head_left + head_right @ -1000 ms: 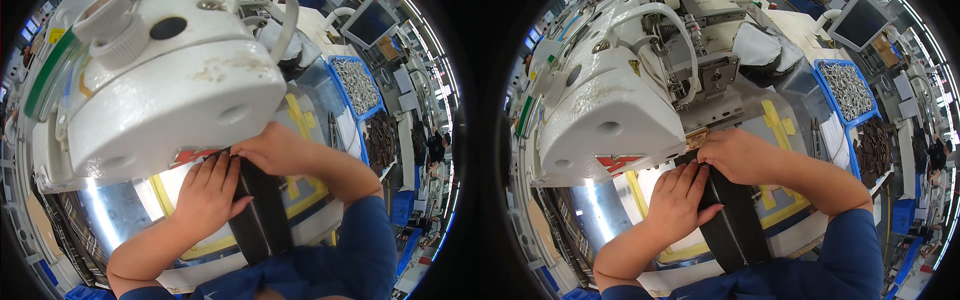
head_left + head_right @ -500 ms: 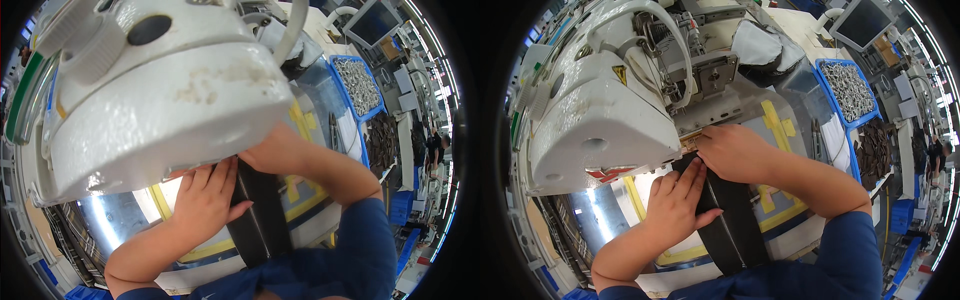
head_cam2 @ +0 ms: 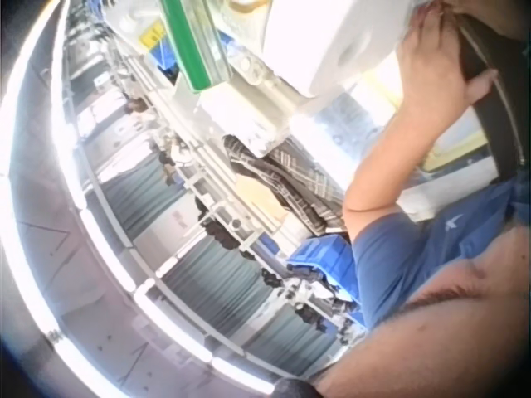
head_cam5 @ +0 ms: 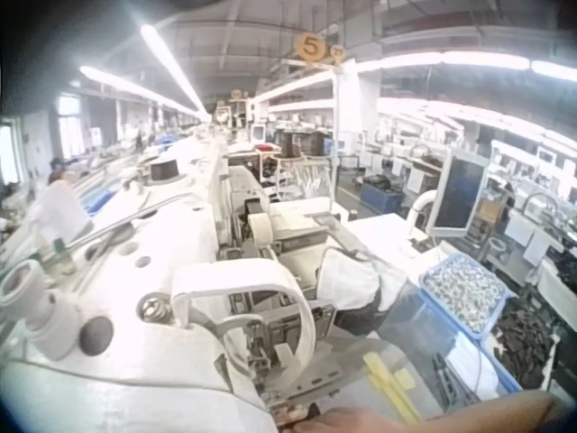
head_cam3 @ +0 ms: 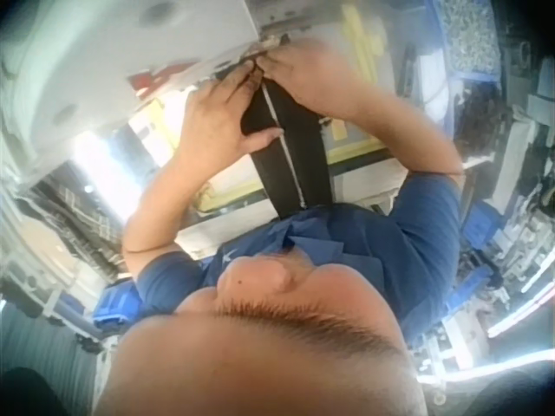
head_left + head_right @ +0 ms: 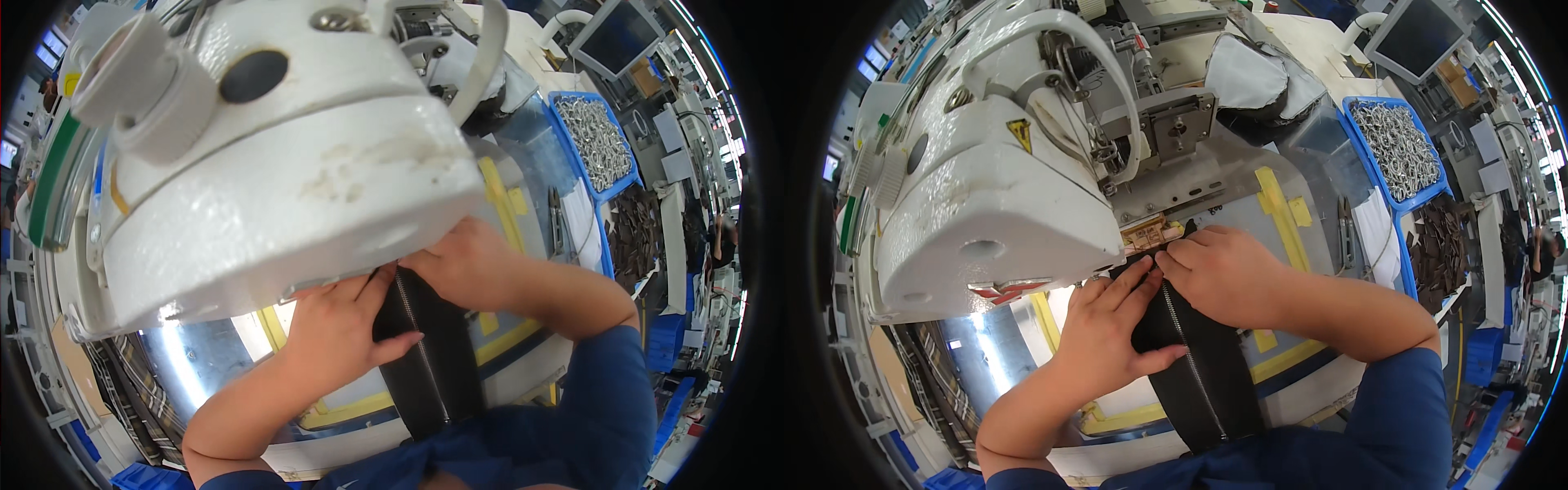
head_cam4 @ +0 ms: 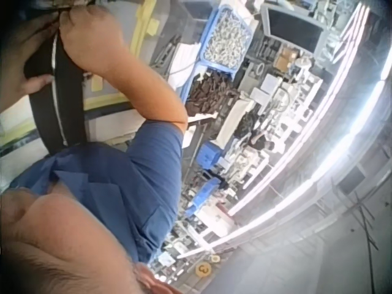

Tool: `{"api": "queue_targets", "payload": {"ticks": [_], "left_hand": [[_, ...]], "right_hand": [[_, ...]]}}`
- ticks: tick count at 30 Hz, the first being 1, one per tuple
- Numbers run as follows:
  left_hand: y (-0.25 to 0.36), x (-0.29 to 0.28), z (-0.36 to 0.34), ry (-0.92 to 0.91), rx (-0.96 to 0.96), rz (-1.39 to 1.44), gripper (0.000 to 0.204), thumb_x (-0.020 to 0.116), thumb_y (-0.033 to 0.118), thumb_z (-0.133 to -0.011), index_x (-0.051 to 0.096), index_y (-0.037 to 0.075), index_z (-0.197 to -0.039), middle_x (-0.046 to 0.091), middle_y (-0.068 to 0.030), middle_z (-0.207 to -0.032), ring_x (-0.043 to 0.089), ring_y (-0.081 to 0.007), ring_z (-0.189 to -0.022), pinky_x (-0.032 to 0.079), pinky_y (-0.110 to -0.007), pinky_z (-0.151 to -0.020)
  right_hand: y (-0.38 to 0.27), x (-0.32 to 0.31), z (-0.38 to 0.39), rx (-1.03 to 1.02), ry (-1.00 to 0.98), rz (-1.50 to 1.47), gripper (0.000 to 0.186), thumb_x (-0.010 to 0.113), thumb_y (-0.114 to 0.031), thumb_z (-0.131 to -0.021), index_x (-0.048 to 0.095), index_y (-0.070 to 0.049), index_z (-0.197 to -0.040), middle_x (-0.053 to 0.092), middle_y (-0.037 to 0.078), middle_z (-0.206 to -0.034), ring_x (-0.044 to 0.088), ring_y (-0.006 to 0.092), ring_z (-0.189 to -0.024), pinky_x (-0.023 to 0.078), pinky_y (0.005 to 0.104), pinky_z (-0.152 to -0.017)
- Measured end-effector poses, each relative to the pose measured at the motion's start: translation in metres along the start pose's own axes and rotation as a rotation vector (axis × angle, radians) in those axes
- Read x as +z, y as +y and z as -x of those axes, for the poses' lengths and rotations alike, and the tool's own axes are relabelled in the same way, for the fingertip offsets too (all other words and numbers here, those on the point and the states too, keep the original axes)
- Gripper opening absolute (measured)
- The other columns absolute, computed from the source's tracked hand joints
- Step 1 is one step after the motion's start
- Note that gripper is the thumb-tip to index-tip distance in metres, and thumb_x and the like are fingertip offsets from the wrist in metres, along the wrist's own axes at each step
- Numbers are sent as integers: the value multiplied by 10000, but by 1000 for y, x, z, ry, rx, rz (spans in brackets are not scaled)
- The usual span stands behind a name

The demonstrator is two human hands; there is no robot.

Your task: The person aligns a plaid fabric pouch with a zipper and sews it using an industrial sewing machine. They repeatedly guide the fabric under the needle, stitch along the zipper line, and trim the excess thread after each unit is completed.

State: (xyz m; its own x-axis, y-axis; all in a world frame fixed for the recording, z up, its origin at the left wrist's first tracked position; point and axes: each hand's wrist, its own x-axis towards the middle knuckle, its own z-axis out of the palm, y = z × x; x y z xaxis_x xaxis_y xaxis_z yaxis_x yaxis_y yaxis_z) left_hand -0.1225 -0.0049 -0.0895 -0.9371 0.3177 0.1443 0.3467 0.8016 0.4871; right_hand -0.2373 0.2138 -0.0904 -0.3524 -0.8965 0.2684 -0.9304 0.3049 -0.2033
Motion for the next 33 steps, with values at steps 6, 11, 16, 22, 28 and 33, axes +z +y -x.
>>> {"api": "queue_targets", "payload": {"ticks": [6, 11, 16, 22, 28, 33], "left_hand": [[-1, 2, 2, 1, 15, -16, 906, 940, 507, -660, 706, 4, -1376, 667, -160, -1463, 649, -318, -1049, 501, -410, -983], [-2, 2, 0, 4, -5, 61, 886, 938, 484, -680, 700, -16, -1371, 661, -186, -1465, 659, -327, -1072, 501, -413, -993], [-4, 4, -1, 66, 49, 51, 855, 938, 451, -696, 699, -28, -1362, 663, -199, -1452, 662, -343, -1063, 509, -429, -986], [-6, 0, -1, 69, 54, 90, 812, 938, 418, -705, 708, -45, -1332, 675, -208, -1426, 677, -362, -1055, 520, -443, -975], [-10, -3, -4, 61, 35, 179, 753, 930, 403, -728, 720, -62, -1282, 697, -235, -1391, 712, -382, -1043, 531, -448, -968], [-8, -7, -5, 72, 32, 127, 686, 906, 384, -779, 729, -76, -1255, 724, -250, -1334, 725, -392, -1078, 551, -458, -967]], "right_hand": [[-2, 4, 3, -19, 38, 8, 355, 667, -169, -873, 727, 26, -1163, 691, 80, -995, 722, 256, -904, 582, 376, -810], [0, -1, -3, 22, -7, -33, 274, 662, -168, -882, 721, -12, -1099, 684, 71, -1001, 713, 248, -948, 562, 386, -840], [2, 0, -5, 32, -22, -27, 237, 654, -161, -895, 720, -31, -1082, 689, 63, -1016, 709, 244, -986, 548, 390, -874], [1, 2, -7, 49, -8, -17, 203, 655, -152, -893, 723, -52, -1056, 697, 61, -1012, 712, 242, -991, 545, 390, -885], [0, 6, -4, 41, 20, 18, 200, 655, -149, -887, 723, -54, -1049, 699, 60, -1001, 716, 248, -987, 549, 396, -910], [-4, 10, -7, 57, 29, 35, 177, 653, -146, -888, 722, -63, -1027, 707, 65, -1015, 721, 260, -996, 555, 397, -928]]}}
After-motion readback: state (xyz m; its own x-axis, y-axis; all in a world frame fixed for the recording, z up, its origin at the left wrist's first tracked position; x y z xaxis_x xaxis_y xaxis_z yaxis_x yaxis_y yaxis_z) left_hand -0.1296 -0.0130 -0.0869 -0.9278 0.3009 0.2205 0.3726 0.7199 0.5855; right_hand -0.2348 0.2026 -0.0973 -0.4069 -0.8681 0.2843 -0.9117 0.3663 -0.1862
